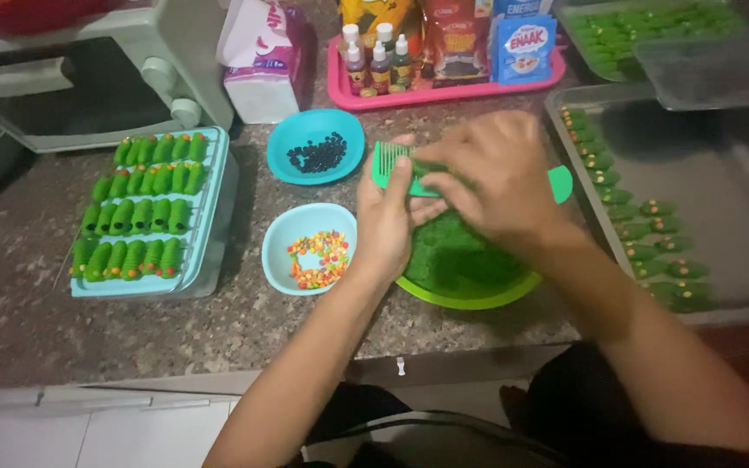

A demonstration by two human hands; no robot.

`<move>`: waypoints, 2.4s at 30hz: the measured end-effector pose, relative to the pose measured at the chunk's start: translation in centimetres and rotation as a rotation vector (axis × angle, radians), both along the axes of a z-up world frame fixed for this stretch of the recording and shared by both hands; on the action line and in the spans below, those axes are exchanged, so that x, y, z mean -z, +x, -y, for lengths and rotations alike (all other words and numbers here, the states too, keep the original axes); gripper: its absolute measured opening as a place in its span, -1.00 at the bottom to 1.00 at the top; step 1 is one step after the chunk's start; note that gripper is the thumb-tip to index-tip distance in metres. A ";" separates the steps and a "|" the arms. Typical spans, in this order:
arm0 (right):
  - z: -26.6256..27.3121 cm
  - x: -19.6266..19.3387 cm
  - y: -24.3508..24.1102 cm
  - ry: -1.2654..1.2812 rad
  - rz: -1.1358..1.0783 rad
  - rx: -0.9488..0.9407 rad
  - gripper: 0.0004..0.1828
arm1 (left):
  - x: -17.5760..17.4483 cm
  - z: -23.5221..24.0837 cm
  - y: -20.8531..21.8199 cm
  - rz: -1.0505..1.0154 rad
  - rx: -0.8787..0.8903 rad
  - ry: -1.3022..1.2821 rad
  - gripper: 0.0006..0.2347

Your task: Shaping green dough into small ridged pastries using hands and a plastic comb

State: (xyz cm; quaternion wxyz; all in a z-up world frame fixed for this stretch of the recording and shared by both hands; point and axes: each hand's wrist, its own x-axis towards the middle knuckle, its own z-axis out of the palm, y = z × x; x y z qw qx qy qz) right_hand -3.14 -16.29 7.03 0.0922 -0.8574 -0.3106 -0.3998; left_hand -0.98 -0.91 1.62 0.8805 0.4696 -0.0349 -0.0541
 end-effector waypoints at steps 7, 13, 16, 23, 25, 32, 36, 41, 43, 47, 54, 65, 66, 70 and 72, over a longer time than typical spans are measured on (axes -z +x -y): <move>-0.9 1.3 0.5 0.005 0.106 -0.016 -0.78 | -0.2 -0.2 -0.2 0.012 0.012 0.013 -0.68; 0.4 1.8 1.4 0.238 -0.112 -0.121 -0.89 | 1.7 -0.1 0.4 0.115 0.086 -0.036 -0.66; 0.6 2.1 1.8 0.378 -0.252 -0.115 -0.91 | 1.8 -0.1 0.5 0.099 0.107 -0.037 -0.66; 0.4 1.6 1.2 0.105 -0.124 0.022 -0.78 | 1.6 -0.3 1.1 0.049 0.099 -0.056 -0.67; 0.1 1.3 0.9 -0.014 -0.087 0.078 -0.71 | 1.6 -0.5 1.2 0.030 0.082 -0.069 -0.67; 0.3 2.4 1.4 -0.120 -0.148 0.157 -0.60 | 1.1 -0.6 1.0 0.030 0.060 -0.029 -0.64; 0.6 2.8 1.7 -0.001 -0.299 0.098 -0.62 | 0.8 -0.6 0.8 0.049 0.055 -0.001 -0.63; 0.4 2.2 1.6 0.160 -0.261 0.001 -0.62 | 0.8 -0.9 1.0 0.088 0.066 -0.004 -0.61; 0.5 2.2 1.7 0.174 -0.240 -0.016 -0.70 | 0.9 -0.8 0.9 0.083 0.069 -0.018 -0.62; 0.6 2.6 2.0 0.177 -0.237 0.002 -0.80 | 1.5 -0.6 1.2 0.080 0.087 -0.014 -0.64; 0.9 2.9 2.3 0.197 -0.400 0.048 -0.77 | 2.1 -0.6 1.6 0.072 0.129 0.027 -0.65; -0.3 1.3 0.8 0.396 -0.366 -0.064 -0.79 | 1.4 -0.8 1.1 0.060 0.129 0.041 -0.67; 0.3 2.0 1.2 0.372 -0.338 -0.046 -0.82 | 1.0 -0.8 0.8 0.066 0.125 0.044 -0.67; 0.7 2.4 1.3 0.302 -0.347 -0.005 -0.75 | 1.9 -0.9 1.3 0.102 0.118 0.063 -0.65; 0.8 2.5 1.3 0.323 -0.409 -0.021 -0.67 | 1.4 -0.9 0.9 0.122 0.113 0.093 -0.65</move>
